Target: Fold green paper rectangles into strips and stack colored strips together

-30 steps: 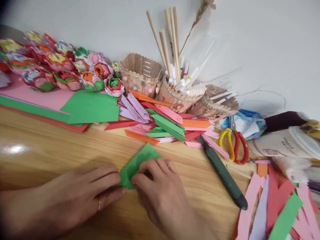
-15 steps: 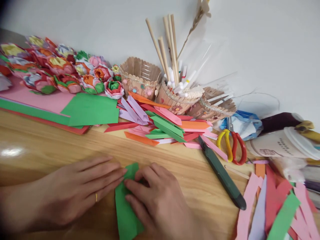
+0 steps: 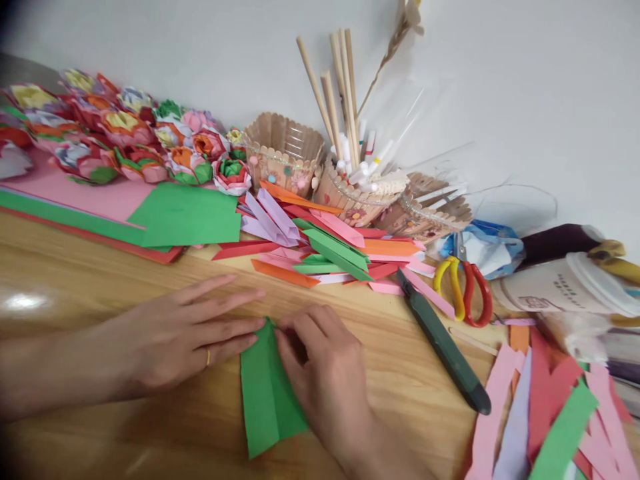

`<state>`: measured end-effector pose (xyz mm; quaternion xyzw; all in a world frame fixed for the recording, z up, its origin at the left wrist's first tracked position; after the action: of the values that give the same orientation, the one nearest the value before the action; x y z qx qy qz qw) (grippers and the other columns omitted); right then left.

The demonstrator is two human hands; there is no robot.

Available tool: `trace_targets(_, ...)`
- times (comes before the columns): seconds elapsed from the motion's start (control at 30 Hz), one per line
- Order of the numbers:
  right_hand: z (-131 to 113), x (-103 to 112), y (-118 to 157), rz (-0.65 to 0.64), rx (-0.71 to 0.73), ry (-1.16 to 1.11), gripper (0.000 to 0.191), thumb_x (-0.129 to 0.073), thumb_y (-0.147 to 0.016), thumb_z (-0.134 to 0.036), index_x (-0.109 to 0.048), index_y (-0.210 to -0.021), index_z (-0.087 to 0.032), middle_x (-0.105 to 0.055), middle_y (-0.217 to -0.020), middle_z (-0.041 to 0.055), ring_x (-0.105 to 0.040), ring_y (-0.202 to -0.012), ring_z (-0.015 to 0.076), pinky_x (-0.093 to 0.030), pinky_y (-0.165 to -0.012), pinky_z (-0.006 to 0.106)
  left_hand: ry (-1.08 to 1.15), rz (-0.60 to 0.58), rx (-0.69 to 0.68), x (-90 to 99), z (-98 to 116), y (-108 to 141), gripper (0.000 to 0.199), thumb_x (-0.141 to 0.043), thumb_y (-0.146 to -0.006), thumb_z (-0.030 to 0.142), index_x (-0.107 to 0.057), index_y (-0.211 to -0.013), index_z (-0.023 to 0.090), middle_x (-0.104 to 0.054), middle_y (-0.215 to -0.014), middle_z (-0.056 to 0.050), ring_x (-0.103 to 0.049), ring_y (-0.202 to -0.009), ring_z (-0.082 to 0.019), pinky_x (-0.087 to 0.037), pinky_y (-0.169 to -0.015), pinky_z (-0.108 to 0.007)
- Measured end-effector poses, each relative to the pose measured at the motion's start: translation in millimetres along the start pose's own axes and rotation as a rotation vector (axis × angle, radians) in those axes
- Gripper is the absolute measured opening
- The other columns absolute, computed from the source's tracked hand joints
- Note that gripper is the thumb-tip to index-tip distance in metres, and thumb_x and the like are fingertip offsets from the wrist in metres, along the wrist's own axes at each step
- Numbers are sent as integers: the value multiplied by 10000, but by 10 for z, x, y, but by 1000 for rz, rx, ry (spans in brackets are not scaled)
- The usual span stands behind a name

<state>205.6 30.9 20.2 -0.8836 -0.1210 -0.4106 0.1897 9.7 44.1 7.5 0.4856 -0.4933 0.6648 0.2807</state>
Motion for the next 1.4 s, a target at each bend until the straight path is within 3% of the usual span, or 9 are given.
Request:
trace_targets(0.13,-20,7,8,51,198,149,137,-521,-894,-127,-648,-920,-172,-649,-786,44,-588,-716,158,-494,-609,269,-30,-86,-8,40,6,-14,291,-383,-991,225,-633,-1135,186,-644,-1218,-28,-432,-1289,-204,-252,-1126,-456)
trace_targets(0.23,-19,13,45,31,279,221,165,-498,-907,-115,-655,-923,-162,-650,-812,60,-575,-736,163,-485,-610,271,-57,-73,-25,63,34,-17,282,-394,-984,201,-639,-1123,180,-659,-1196,-31,-456,-1269,-192,-250,-1132,-457)
trace_targets(0.53,-88,34,52,-84,400,370,249,-399,-960,-139,-643,-923,-108,-618,-799,74,-524,-714,177,-442,-603,303,-58,5,3,47,48,3,278,-374,-986,140,-634,-1084,156,-685,-1110,-22,-500,-1182,-137,-234,-1151,-357)
trace_targets(0.67,-142,52,37,-106,438,442,338,-321,-966,-110,-649,-883,-100,-611,-768,82,-512,-691,184,-425,-577,313,-23,-8,-15,85,12,-43,315,-333,-1004,157,-633,-1099,130,-659,-1179,-20,-521,-1160,-161,-264,-1124,-347)
trace_targets(1.0,-128,86,48,-180,475,431,313,-335,-967,-112,-643,-913,-96,-610,-768,80,-529,-686,180,-445,-585,306,-1,-51,-56,32,-103,-32,280,-401,-995,225,-656,-1108,209,-633,-1237,9,-513,-1202,-198,-326,-1077,-366)
trace_targets(1.2,-18,126,60,-202,381,237,244,-408,-919,-82,-618,-1041,-109,-624,-835,82,-561,-734,177,-498,-609,296,-29,-44,-49,-6,-9,-33,320,-354,-993,195,-617,-1168,149,-636,-1229,-53,-453,-1268,-266,-251,-1111,-486)
trace_targets(1.3,18,105,57,-180,318,146,336,-395,-893,-64,-558,-1177,-136,-625,-927,91,-574,-788,173,-523,-646,293,-76,-54,-30,12,52,-66,323,-357,-983,183,-633,-1137,121,-633,-1231,-80,-468,-1260,-260,-262,-1105,-474)
trace_targets(1.4,6,82,36,-216,332,201,335,-390,-901,-80,-557,-1188,-123,-617,-916,98,-559,-787,194,-523,-644,327,-105,-48,-24,49,86,-98,293,-406,-961,184,-668,-1081,133,-660,-1187,-75,-513,-1220,-262,-300,-1089,-459)
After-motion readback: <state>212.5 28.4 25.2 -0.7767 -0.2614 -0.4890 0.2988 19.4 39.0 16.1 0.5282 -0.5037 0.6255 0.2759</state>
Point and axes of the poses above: each hand's wrist, its own y-axis away from the middle knuckle, its own x-axis out of the back of the hand, z = x × y, the point moved 2 cm from there along -y, towards the middle knuckle
